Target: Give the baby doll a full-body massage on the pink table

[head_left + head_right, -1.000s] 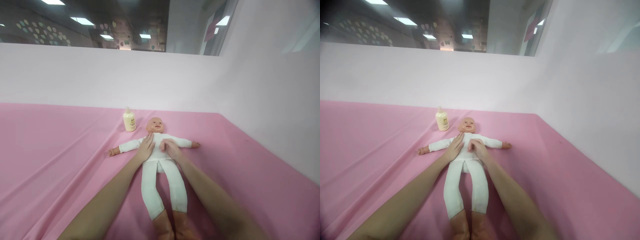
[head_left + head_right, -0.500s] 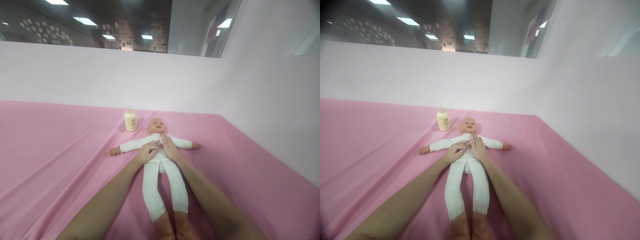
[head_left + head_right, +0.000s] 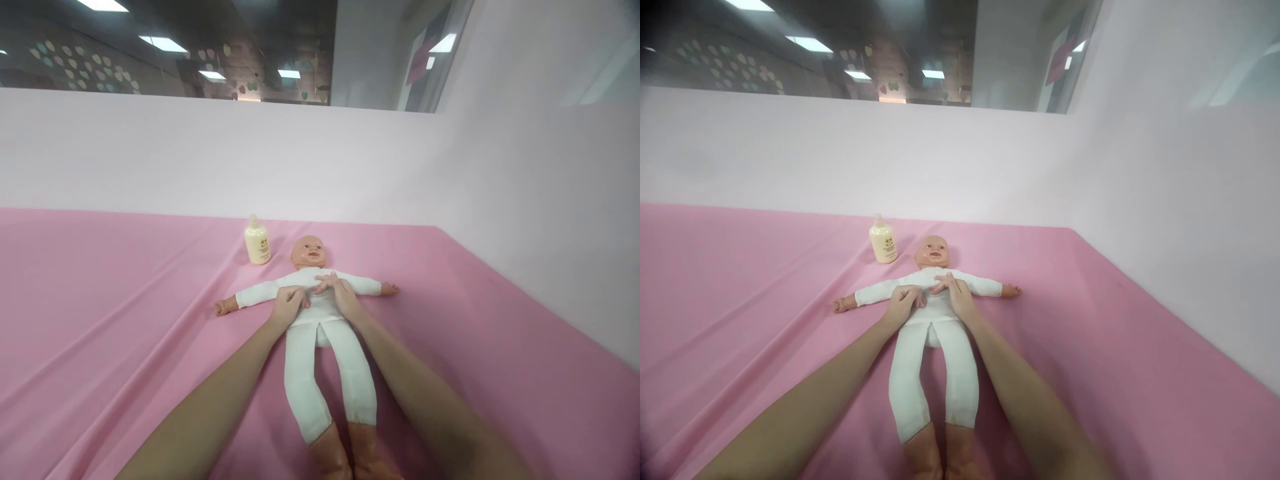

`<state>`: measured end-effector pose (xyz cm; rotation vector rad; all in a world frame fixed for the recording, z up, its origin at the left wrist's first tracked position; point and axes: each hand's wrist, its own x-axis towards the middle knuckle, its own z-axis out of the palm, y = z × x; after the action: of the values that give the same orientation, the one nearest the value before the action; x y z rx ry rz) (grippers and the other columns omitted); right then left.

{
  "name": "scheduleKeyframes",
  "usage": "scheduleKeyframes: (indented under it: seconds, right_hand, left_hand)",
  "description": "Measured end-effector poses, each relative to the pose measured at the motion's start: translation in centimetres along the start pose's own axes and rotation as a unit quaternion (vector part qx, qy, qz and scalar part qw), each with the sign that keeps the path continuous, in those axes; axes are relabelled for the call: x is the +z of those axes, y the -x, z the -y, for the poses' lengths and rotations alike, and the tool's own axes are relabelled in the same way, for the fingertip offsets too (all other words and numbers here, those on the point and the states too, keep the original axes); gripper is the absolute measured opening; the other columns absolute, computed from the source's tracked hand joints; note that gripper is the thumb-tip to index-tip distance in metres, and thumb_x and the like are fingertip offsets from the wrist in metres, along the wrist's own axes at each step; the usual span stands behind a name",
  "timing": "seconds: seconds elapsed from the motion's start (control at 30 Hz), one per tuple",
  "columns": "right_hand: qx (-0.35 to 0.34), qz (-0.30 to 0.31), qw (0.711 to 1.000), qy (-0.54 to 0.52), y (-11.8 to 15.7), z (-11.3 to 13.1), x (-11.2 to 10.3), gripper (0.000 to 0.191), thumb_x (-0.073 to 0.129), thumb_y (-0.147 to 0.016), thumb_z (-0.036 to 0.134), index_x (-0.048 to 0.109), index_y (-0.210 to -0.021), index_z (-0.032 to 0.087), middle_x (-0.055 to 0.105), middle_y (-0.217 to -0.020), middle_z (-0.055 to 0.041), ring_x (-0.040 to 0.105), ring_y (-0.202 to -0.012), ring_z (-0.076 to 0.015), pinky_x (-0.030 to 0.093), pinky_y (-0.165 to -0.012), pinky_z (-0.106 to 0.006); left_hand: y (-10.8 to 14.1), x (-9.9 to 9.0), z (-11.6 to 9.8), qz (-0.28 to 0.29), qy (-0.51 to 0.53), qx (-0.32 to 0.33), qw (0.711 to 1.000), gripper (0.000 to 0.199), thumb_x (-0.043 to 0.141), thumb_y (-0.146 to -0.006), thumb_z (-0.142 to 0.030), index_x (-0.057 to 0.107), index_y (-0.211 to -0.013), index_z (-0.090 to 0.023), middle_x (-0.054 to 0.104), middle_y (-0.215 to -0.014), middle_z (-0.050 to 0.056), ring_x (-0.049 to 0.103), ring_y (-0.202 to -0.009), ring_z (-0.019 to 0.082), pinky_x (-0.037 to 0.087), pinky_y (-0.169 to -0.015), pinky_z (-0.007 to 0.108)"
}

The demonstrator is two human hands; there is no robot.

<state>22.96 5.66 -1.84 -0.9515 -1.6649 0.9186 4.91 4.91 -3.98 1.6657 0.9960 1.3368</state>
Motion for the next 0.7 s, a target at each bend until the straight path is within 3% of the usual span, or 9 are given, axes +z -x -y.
scheduleKeyframes:
  seconds: [0.1,0.17,0.3,0.4,0.47,0.57,0.63,0.7]
  right_hand:
    - [0.019,-0.042,0.999,-0.024,0.1,-0.1,-0.3,0.076,0.022,-0.096,0.067,0.067,-0.055,0.022,0.071,-0.067,-0.0058,0.068,-0.099,-0.022,0.04,-0.107,-0.038]
    - [0.026,-0.021,0.998,-0.044,0.1,-0.1,-0.6,0.071,0.03,-0.096,0.064,0.064,-0.051,0.021,0.066,-0.058,-0.0051,0.069,-0.09,-0.0222,0.043,-0.102,-0.038]
    - [0.037,0.15,0.983,-0.095,0.2,1.0,-1.0,0.059,0.044,-0.092,0.058,0.069,-0.054,0.019,0.067,-0.057,-0.0051,0.069,-0.087,-0.0229,0.043,-0.102,-0.038]
    - [0.052,0.291,0.947,-0.123,0.3,2.7,-1.0,0.055,0.047,-0.089,0.057,0.075,-0.063,0.017,0.072,-0.066,-0.0064,0.069,-0.092,-0.0231,0.04,-0.106,-0.038]
    - [0.048,0.344,0.929,-0.13,0.3,3.5,-0.9,0.053,0.049,-0.089,0.056,0.076,-0.067,0.016,0.074,-0.071,-0.007,0.068,-0.094,-0.0226,0.038,-0.107,-0.036]
    - [0.053,0.364,0.918,-0.148,0.3,3.7,-0.8,0.051,0.052,-0.088,0.055,0.075,-0.068,0.015,0.074,-0.072,-0.0077,0.068,-0.089,-0.0213,0.042,-0.101,-0.035]
    - [0.083,0.346,0.918,-0.172,0.2,3.1,-0.7,0.053,0.052,-0.086,0.057,0.073,-0.063,0.014,0.071,-0.064,-0.0079,0.066,-0.07,-0.0187,0.049,-0.082,-0.032]
    - [0.109,0.281,0.932,-0.202,0.1,2.1,-0.7,0.052,0.054,-0.083,0.058,0.068,-0.058,0.014,0.062,-0.048,-0.0042,0.055,-0.049,-0.0139,0.045,-0.059,-0.027]
  left_hand:
    - [-0.6,-0.6,0.4,-0.046,-0.053,-0.002,0.998,0.046,0.041,-0.093,-0.041,0.057,-0.056,-0.019,0.066,-0.062,0.003,0.064,-0.067,0.017,0.052,-0.077,0.031]
    - [-1.0,-0.9,0.5,-0.048,-0.084,0.008,0.995,0.045,0.038,-0.096,-0.042,0.067,-0.071,-0.018,0.073,-0.08,0.005,0.067,-0.083,0.019,0.051,-0.089,0.034]
    - [-1.3,-1.0,0.6,0.032,-0.141,0.061,0.988,0.047,0.032,-0.1,-0.042,0.071,-0.113,-0.02,0.069,-0.123,0.005,0.059,-0.121,0.021,0.041,-0.111,0.039]
    - [-1.4,-1.1,0.8,0.125,-0.226,0.099,0.961,0.049,0.027,-0.101,-0.043,0.061,-0.133,-0.026,0.05,-0.148,0.001,0.035,-0.145,0.021,0.024,-0.122,0.043]
    - [-1.5,-1.2,0.9,0.164,-0.274,0.099,0.942,0.051,0.024,-0.102,-0.043,0.052,-0.142,-0.028,0.038,-0.156,-0.002,0.022,-0.15,0.022,0.017,-0.124,0.047]
    - [-1.6,-1.1,1.2,0.168,-0.307,0.083,0.933,0.054,0.023,-0.103,-0.045,0.038,-0.151,-0.025,0.028,-0.16,0.001,0.016,-0.152,0.022,0.014,-0.124,0.048]
    - [-1.6,-1.0,1.7,0.138,-0.312,0.069,0.937,0.057,0.024,-0.102,-0.045,0.033,-0.153,-0.02,0.026,-0.161,0.005,0.015,-0.152,0.023,0.014,-0.124,0.048]
    - [-1.5,-0.8,2.3,0.091,-0.304,0.05,0.947,0.06,0.026,-0.102,-0.046,0.032,-0.154,-0.016,0.025,-0.161,0.009,0.017,-0.151,0.023,0.014,-0.124,0.048]
